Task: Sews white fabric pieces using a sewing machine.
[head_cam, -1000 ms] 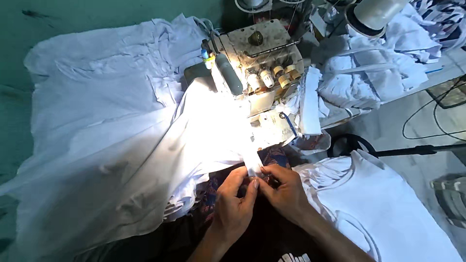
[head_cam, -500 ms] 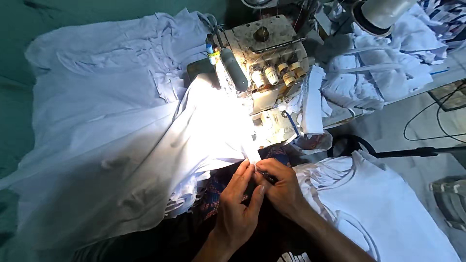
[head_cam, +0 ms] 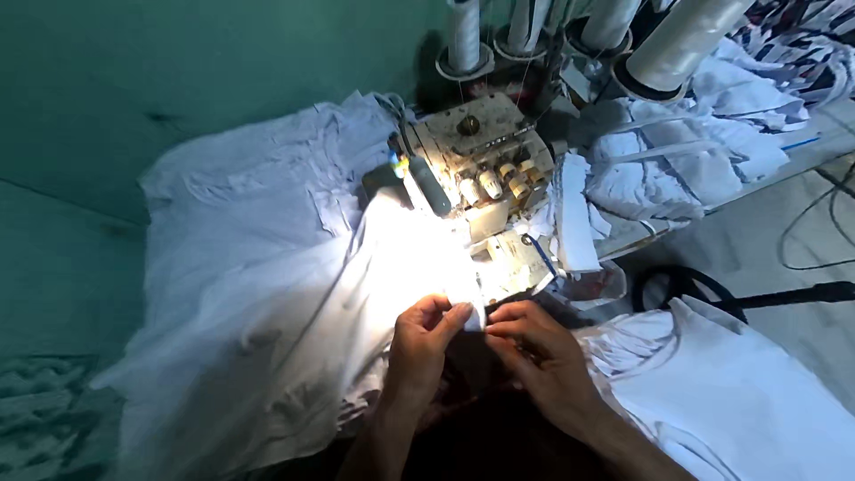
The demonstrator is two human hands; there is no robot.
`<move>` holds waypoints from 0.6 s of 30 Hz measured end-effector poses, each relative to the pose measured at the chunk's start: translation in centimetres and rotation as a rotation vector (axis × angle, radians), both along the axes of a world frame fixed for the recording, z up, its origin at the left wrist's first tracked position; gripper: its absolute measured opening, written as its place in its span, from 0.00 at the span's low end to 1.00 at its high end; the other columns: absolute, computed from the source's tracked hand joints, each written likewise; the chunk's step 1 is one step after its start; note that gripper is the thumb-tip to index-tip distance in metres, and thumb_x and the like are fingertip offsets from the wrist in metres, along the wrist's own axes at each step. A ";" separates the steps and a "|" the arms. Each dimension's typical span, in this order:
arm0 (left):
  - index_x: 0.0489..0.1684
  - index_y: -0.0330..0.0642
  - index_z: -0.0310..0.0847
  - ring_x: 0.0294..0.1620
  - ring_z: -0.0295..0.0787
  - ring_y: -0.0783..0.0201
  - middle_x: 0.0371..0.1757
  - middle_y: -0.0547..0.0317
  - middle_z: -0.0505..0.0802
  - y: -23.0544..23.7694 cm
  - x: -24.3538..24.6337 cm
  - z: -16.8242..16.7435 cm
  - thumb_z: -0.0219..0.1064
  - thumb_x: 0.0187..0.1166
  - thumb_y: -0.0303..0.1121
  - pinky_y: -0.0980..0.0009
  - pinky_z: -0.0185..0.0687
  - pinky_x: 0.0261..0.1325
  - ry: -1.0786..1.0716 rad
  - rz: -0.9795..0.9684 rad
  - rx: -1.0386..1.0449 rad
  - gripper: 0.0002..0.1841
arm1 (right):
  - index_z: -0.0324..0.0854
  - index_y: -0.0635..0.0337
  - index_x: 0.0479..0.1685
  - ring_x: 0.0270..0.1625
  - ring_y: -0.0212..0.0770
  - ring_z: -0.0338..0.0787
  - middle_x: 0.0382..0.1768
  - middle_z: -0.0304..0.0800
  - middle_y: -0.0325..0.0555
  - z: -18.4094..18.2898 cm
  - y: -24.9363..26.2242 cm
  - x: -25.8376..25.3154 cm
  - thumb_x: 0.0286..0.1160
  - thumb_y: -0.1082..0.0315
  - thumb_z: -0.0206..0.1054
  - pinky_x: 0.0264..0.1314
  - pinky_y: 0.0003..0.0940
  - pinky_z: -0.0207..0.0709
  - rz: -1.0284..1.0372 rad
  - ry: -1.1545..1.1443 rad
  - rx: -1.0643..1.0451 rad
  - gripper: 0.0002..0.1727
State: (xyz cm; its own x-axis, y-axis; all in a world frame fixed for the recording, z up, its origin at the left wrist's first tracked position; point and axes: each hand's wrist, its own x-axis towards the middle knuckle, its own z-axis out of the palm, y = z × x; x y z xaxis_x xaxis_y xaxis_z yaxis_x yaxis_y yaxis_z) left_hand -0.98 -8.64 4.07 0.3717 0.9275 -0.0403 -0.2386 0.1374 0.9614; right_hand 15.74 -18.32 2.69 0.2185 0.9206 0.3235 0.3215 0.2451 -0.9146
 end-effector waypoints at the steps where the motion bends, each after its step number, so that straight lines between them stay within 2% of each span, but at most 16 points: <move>1: 0.37 0.36 0.87 0.39 0.92 0.65 0.36 0.55 0.94 0.6 -0.3 1.0 0.74 0.76 0.27 0.67 0.91 0.49 0.044 0.105 0.192 0.03 | 0.92 0.53 0.52 0.48 0.31 0.89 0.54 0.88 0.41 0.5 0.2 0.2 0.78 0.61 0.74 0.46 0.24 0.88 -0.020 0.000 0.039 0.11; 3: 0.45 0.38 0.88 0.44 0.95 0.60 0.43 0.55 0.95 1.5 -1.5 3.8 0.74 0.74 0.27 0.64 0.94 0.50 0.104 0.262 0.460 0.06 | 0.91 0.52 0.57 0.44 0.28 0.89 0.51 0.89 0.38 1.5 0.6 0.5 0.81 0.59 0.71 0.42 0.22 0.87 -0.046 0.047 0.104 0.13; 5: 0.57 0.42 0.83 0.45 0.98 0.59 0.48 0.56 0.97 1.2 -2.5 6.4 0.76 0.74 0.32 0.65 0.96 0.48 0.132 0.247 0.543 0.16 | 0.90 0.54 0.57 0.36 0.24 0.84 0.43 0.90 0.34 2.4 0.9 0.4 0.82 0.58 0.69 0.35 0.19 0.81 -0.045 0.163 0.146 0.14; 6: 0.61 0.43 0.81 0.44 0.99 0.57 0.49 0.55 0.97 0.7 -2.8 7.3 0.76 0.73 0.32 0.63 0.97 0.46 0.107 0.190 0.524 0.19 | 0.89 0.55 0.59 0.34 0.23 0.85 0.41 0.92 0.34 2.9 1.0 0.3 0.82 0.57 0.70 0.34 0.18 0.81 -0.028 0.241 0.164 0.15; 8: 0.69 0.44 0.78 0.47 0.99 0.52 0.55 0.51 0.96 -0.4 -2.9 7.9 0.74 0.78 0.34 0.59 0.99 0.42 0.016 -0.004 0.461 0.22 | 0.85 0.59 0.64 0.30 0.22 0.80 0.35 0.88 0.33 3.9 1.1 0.2 0.81 0.59 0.71 0.31 0.17 0.77 0.066 0.399 0.196 0.19; 11: 0.79 0.48 0.76 0.51 0.97 0.60 0.60 0.56 0.94 -1.6 -2.3 7.4 0.69 0.83 0.39 0.62 0.98 0.46 -0.048 -0.217 0.398 0.24 | 0.83 0.59 0.69 0.26 0.19 0.74 0.28 0.82 0.30 4.9 1.3 0.0 0.79 0.59 0.74 0.27 0.15 0.71 0.222 0.548 0.147 0.23; 12: 0.80 0.47 0.74 0.53 0.96 0.62 0.60 0.57 0.94 -1.6 -2.1 7.0 0.66 0.86 0.40 0.63 0.97 0.49 -0.043 -0.254 0.411 0.25 | 0.84 0.59 0.67 0.25 0.19 0.75 0.27 0.83 0.30 4.9 1.4 0.0 0.78 0.61 0.74 0.28 0.15 0.72 0.263 0.579 0.110 0.22; 14: 0.80 0.43 0.74 0.53 0.95 0.65 0.59 0.57 0.94 -1.5 -1.6 6.2 0.62 0.89 0.40 0.68 0.95 0.52 -0.029 -0.274 0.454 0.23 | 0.89 0.60 0.57 0.25 0.20 0.79 0.25 0.87 0.32 4.7 1.6 0.1 0.76 0.65 0.76 0.29 0.18 0.77 0.284 0.616 0.056 0.15; 16: 0.76 0.43 0.78 0.49 0.96 0.64 0.57 0.55 0.94 -1.2 -1.1 5.8 0.61 0.89 0.41 0.68 0.96 0.50 0.023 -0.225 0.477 0.21 | 0.91 0.61 0.48 0.26 0.21 0.82 0.27 0.90 0.34 4.4 1.6 0.2 0.76 0.66 0.76 0.30 0.18 0.79 0.238 0.582 0.028 0.09; 18: 0.69 0.45 0.82 0.43 0.96 0.67 0.50 0.60 0.96 -0.4 -0.7 5.5 0.63 0.88 0.40 0.70 0.95 0.46 0.161 -0.134 0.518 0.17 | 0.91 0.60 0.42 0.25 0.20 0.82 0.26 0.90 0.33 4.1 1.4 0.4 0.77 0.65 0.75 0.29 0.17 0.77 0.203 0.553 0.005 0.07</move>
